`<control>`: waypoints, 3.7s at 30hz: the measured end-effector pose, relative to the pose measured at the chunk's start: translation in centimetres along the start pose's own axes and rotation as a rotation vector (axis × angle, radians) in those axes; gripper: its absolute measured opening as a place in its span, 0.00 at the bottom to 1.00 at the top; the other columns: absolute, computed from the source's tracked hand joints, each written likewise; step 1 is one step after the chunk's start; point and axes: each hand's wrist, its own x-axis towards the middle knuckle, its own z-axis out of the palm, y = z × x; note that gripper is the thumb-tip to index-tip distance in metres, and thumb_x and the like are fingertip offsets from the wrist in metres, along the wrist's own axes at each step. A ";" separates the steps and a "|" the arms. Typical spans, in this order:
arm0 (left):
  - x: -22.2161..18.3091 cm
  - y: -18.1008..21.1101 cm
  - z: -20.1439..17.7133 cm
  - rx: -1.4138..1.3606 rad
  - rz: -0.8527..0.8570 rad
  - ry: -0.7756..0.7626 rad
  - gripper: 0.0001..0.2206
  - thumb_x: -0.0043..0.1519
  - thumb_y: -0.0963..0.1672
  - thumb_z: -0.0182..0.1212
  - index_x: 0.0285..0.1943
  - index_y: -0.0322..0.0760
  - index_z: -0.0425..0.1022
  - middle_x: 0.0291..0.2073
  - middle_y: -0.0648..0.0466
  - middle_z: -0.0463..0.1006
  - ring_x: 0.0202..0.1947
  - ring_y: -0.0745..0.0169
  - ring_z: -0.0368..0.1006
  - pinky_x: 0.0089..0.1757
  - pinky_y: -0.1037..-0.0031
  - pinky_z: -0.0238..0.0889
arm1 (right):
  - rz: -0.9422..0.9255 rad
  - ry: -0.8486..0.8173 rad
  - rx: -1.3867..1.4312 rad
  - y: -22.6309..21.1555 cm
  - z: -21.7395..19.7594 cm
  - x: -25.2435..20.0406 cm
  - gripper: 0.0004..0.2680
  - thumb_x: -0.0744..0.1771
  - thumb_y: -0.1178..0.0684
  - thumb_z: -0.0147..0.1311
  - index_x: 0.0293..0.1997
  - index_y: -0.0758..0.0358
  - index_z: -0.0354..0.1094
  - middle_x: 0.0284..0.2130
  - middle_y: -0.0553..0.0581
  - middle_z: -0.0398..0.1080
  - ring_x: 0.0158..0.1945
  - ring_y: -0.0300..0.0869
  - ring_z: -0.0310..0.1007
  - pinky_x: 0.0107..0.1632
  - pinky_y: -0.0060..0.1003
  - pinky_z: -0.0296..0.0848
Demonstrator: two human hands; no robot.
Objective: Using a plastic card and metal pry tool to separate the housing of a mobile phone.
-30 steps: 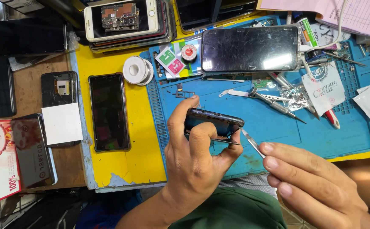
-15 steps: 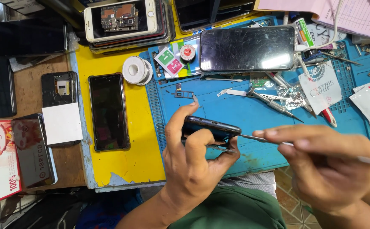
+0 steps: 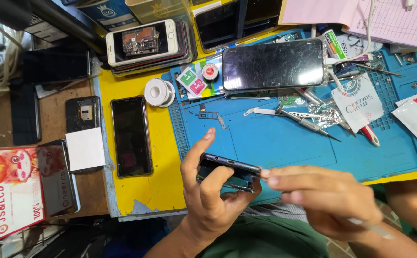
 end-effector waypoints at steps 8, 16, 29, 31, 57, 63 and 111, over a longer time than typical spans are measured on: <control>-0.3 -0.1 -0.1 -0.066 0.034 0.007 0.19 0.63 0.48 0.69 0.51 0.40 0.61 0.60 0.25 0.63 0.62 0.20 0.73 0.59 0.48 0.77 | -0.239 0.008 0.029 1.3 0.9 -0.8 0.06 0.70 0.59 0.43 0.43 0.70 0.67 0.42 0.70 0.78 0.44 0.58 0.89 0.52 0.53 0.95; -0.4 0.0 0.1 -0.070 0.050 0.037 0.20 0.63 0.47 0.69 0.52 0.38 0.60 0.58 0.26 0.63 0.62 0.22 0.72 0.60 0.44 0.78 | 0.025 0.225 0.007 0.7 3.1 -1.4 0.05 0.64 0.65 0.58 0.41 0.63 0.73 0.40 0.65 0.77 0.42 0.51 0.88 0.44 0.34 0.90; -1.6 -0.8 0.1 -0.261 -0.006 0.077 0.24 0.60 0.48 0.72 0.52 0.41 0.57 0.59 0.32 0.62 0.65 0.31 0.67 0.64 0.35 0.73 | -0.107 -0.062 -0.005 -0.7 1.6 0.8 0.05 0.66 0.62 0.56 0.44 0.72 0.72 0.40 0.65 0.78 0.43 0.55 0.88 0.47 0.40 0.91; -1.6 -0.7 0.2 -0.278 0.001 0.071 0.23 0.62 0.49 0.70 0.53 0.41 0.56 0.59 0.32 0.62 0.65 0.33 0.66 0.64 0.35 0.71 | -0.060 0.010 0.014 -0.6 2.2 -0.3 0.06 0.65 0.64 0.57 0.43 0.69 0.69 0.40 0.67 0.79 0.43 0.55 0.89 0.47 0.42 0.91; -0.9 0.0 0.0 -0.263 -0.024 0.124 0.26 0.60 0.46 0.71 0.53 0.40 0.52 0.59 0.32 0.65 0.63 0.35 0.69 0.64 0.40 0.73 | -0.290 -0.129 -0.247 -2.0 1.1 1.9 0.08 0.69 0.63 0.45 0.49 0.77 0.68 0.36 0.63 0.78 0.33 0.49 0.80 0.37 0.39 0.81; -1.0 0.0 0.3 -0.263 -0.034 0.151 0.26 0.60 0.48 0.71 0.53 0.41 0.52 0.57 0.33 0.66 0.63 0.36 0.70 0.63 0.40 0.74 | -0.286 -0.216 -0.334 -2.0 0.6 0.5 0.13 0.71 0.58 0.37 0.54 0.75 0.68 0.44 0.68 0.77 0.39 0.52 0.82 0.41 0.43 0.82; -0.9 -0.2 0.4 -0.203 -0.035 0.035 0.28 0.58 0.44 0.75 0.54 0.40 0.52 0.62 0.32 0.63 0.65 0.24 0.70 0.64 0.46 0.72 | -0.293 -0.615 -0.923 -1.3 -1.2 1.0 0.14 0.71 0.56 0.37 0.59 0.72 0.65 0.25 0.53 0.62 0.24 0.48 0.60 0.27 0.44 0.64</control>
